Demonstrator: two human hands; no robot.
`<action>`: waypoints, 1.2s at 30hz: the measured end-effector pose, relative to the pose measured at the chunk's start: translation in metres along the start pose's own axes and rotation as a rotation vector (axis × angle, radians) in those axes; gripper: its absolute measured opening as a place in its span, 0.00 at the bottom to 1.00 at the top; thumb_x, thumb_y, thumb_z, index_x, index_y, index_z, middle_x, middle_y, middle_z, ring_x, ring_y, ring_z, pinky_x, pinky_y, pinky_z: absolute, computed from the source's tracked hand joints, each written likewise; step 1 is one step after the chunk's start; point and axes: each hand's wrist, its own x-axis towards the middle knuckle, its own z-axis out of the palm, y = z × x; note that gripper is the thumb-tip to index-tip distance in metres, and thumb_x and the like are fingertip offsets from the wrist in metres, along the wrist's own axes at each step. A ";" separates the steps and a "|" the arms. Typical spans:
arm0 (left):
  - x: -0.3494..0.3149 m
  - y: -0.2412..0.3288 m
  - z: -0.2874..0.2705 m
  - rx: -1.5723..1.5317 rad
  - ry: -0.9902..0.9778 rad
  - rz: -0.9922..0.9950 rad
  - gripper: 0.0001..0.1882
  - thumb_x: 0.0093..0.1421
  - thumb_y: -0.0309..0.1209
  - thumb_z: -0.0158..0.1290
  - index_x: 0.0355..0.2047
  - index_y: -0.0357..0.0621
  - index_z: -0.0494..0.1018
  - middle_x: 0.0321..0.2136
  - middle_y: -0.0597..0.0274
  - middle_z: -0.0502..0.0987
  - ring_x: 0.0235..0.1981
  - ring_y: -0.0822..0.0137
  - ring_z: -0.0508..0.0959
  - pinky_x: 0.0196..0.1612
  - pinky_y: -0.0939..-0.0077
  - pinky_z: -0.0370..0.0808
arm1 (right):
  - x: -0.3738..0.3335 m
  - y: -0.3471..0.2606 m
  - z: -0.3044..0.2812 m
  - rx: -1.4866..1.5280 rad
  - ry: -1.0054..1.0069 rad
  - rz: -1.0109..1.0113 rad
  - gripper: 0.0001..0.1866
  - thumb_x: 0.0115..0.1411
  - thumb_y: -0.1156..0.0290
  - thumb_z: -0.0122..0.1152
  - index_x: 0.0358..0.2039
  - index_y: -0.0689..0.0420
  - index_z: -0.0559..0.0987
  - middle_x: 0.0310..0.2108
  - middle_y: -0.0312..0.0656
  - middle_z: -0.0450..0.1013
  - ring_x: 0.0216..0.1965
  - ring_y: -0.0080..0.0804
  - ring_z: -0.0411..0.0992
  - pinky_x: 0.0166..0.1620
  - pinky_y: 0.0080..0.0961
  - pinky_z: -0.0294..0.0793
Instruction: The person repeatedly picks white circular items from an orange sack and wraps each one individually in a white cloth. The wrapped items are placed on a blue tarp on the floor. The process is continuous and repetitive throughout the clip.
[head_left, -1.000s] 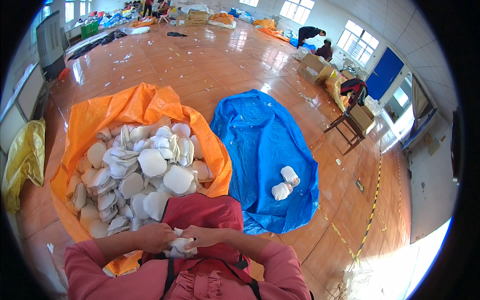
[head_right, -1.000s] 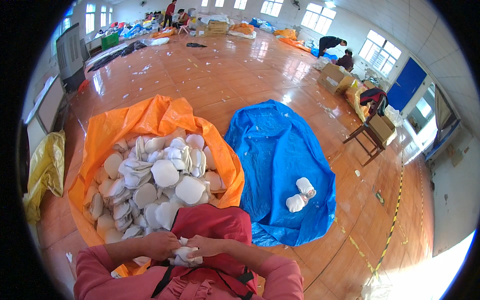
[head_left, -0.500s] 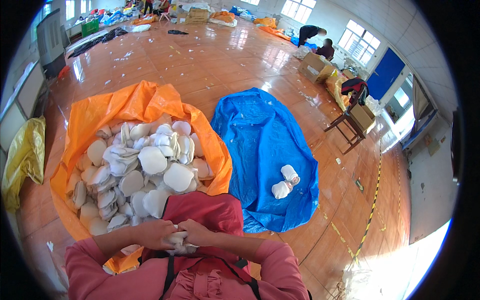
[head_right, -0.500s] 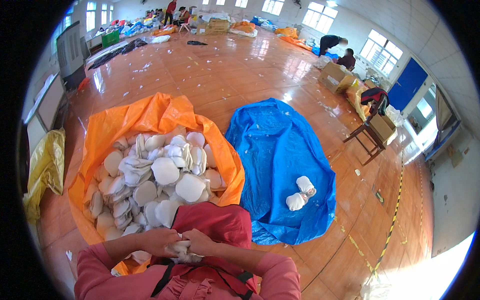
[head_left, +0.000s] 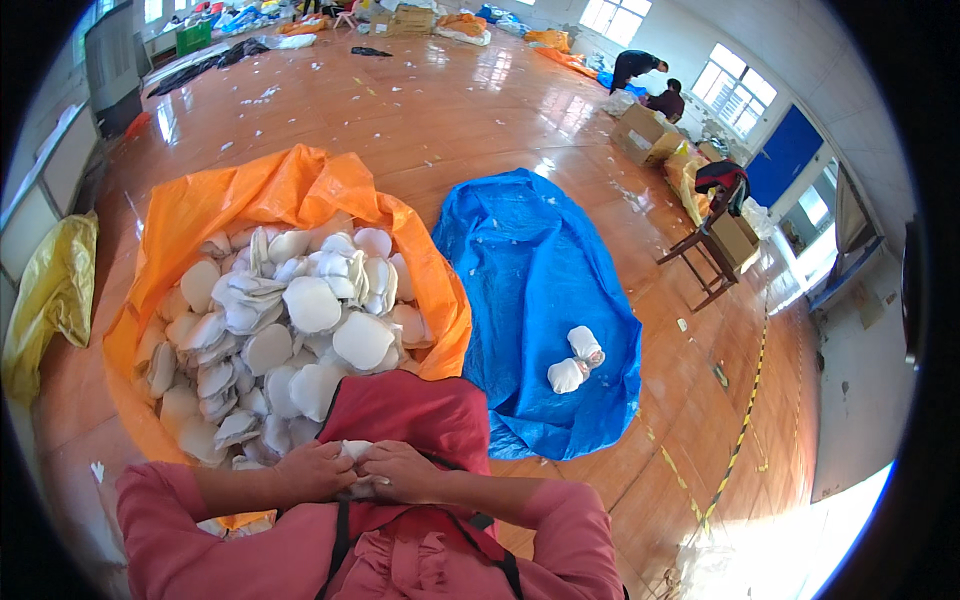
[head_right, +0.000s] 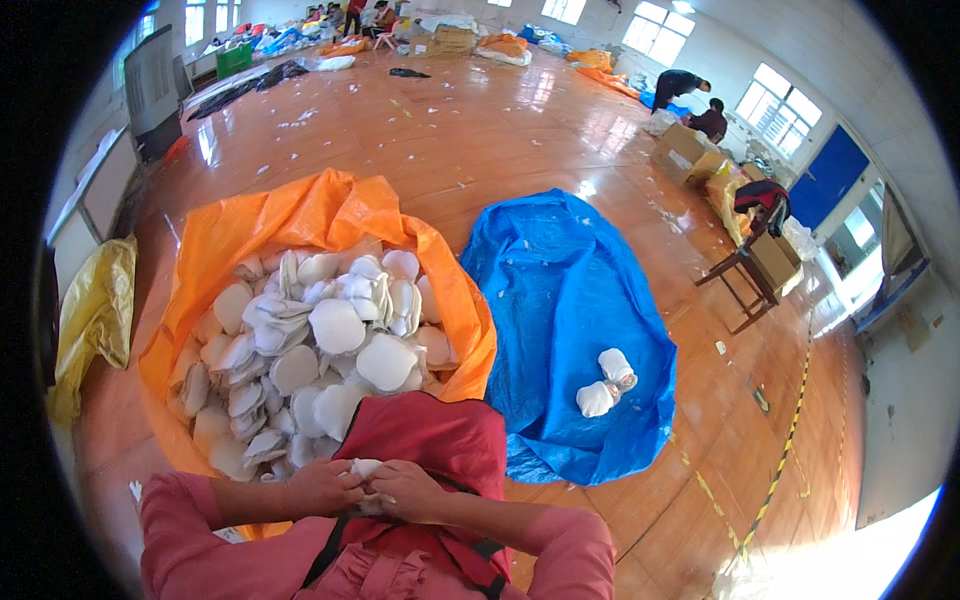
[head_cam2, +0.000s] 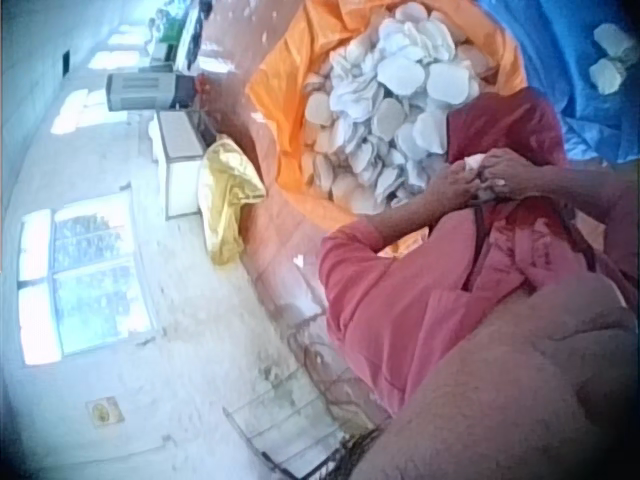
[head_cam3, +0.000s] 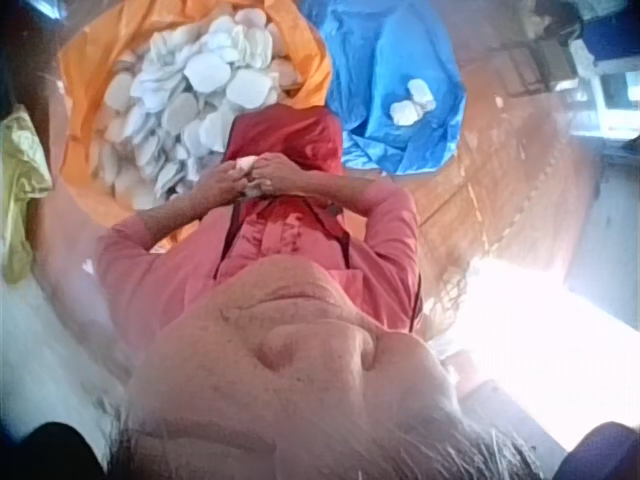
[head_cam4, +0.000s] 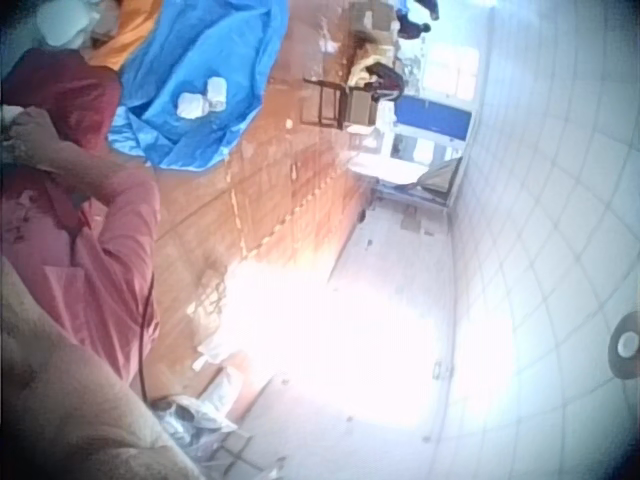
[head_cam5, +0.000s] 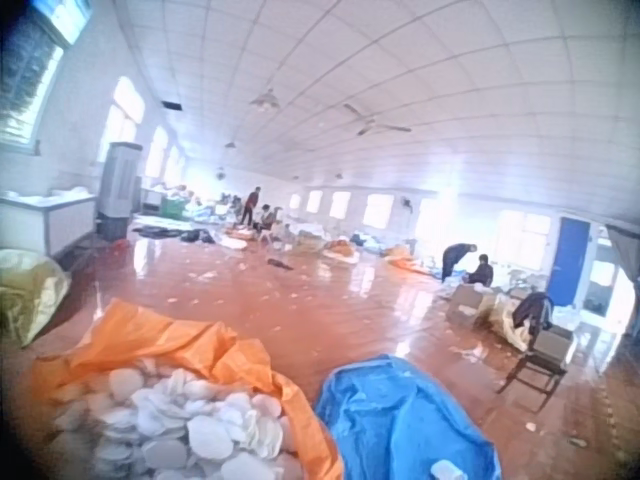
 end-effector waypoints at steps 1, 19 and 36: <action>-0.003 0.001 0.000 0.038 0.010 0.008 0.07 0.50 0.36 0.55 0.29 0.52 0.72 0.33 0.69 0.74 0.36 0.63 0.76 0.34 0.64 0.75 | -0.002 -0.005 -0.004 0.009 0.012 -0.015 0.17 0.50 0.65 0.63 0.42 0.53 0.77 0.48 0.40 0.72 0.53 0.41 0.68 0.56 0.37 0.66; -0.013 -0.026 -0.001 -0.030 -0.227 0.081 0.18 0.53 0.36 0.54 0.45 0.52 0.70 0.45 0.65 0.73 0.50 0.61 0.72 0.47 0.60 0.70 | -0.007 -0.001 0.011 -0.012 0.032 0.107 0.29 0.43 0.61 0.72 0.47 0.53 0.76 0.53 0.41 0.71 0.58 0.40 0.66 0.59 0.37 0.63; -0.003 -0.061 0.032 -0.266 0.142 0.296 0.09 0.58 0.33 0.51 0.35 0.43 0.70 0.40 0.52 0.73 0.44 0.54 0.75 0.50 0.64 0.73 | -0.003 0.024 0.019 0.194 -0.040 0.197 0.35 0.46 0.58 0.72 0.54 0.57 0.72 0.56 0.48 0.67 0.60 0.47 0.63 0.64 0.38 0.60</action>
